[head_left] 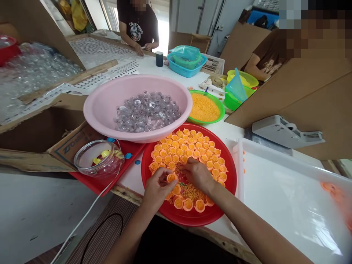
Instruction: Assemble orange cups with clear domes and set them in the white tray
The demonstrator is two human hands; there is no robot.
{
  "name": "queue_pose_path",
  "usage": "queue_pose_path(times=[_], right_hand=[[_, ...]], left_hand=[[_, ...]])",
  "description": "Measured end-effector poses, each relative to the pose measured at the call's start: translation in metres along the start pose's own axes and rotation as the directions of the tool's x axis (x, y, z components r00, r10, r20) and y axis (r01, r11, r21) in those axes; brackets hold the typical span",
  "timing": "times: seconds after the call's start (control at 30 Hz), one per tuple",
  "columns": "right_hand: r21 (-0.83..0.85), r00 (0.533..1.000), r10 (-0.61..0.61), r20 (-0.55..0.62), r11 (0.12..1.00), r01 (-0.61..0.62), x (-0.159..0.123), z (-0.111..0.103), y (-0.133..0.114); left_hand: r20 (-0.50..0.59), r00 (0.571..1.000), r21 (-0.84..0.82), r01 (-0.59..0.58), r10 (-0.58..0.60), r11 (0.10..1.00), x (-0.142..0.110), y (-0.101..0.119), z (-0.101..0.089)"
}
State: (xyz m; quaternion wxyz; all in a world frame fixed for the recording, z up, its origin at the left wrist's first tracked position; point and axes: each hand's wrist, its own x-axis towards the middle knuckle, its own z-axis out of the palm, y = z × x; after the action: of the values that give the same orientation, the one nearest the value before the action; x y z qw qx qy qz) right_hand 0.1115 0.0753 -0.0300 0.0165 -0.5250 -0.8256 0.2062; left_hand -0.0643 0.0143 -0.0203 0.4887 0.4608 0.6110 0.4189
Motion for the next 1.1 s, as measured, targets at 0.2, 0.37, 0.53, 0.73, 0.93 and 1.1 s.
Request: queue_pose_path(times=[0.2, 0.37, 0.53, 0.73, 0.93, 1.1], right_hand=[[0.076, 0.993, 0.056, -0.108, 0.996, -0.048, -0.019, -0.003, 0.018], [0.105, 0.995, -0.043, -0.09, 0.993, 0.053, -0.014, 0.004, 0.0], [0.054, 0.996, -0.074, -0.044, 0.996, 0.076, -0.012, 0.006, -0.008], [0.343, 0.983, 0.054, -0.174, 0.939, 0.009, -0.03, -0.003, 0.013], [0.763, 0.954, 0.272, -0.126, 0.641, -0.082, -0.053, 0.001, 0.021], [0.946, 0.944, 0.321, 0.072, 0.279, -0.167, -0.064, -0.005, 0.013]], left_hand=[[0.07, 0.97, -0.254, 0.243, -0.233, 0.936, 0.002, 0.005, 0.011], [-0.003, 0.973, -0.273, 0.222, -0.231, 0.936, 0.001, 0.013, 0.007], [0.021, 0.98, -0.212, 0.195, -0.196, 0.958, -0.003, 0.013, 0.004], [0.058, 0.994, -0.124, 0.104, -0.097, 0.987, -0.002, 0.009, 0.008], [0.102, 0.995, -0.044, -0.003, 0.007, 0.999, 0.001, 0.012, 0.015], [0.142, 0.99, -0.155, 0.041, -0.018, 0.987, 0.002, 0.008, 0.02]])
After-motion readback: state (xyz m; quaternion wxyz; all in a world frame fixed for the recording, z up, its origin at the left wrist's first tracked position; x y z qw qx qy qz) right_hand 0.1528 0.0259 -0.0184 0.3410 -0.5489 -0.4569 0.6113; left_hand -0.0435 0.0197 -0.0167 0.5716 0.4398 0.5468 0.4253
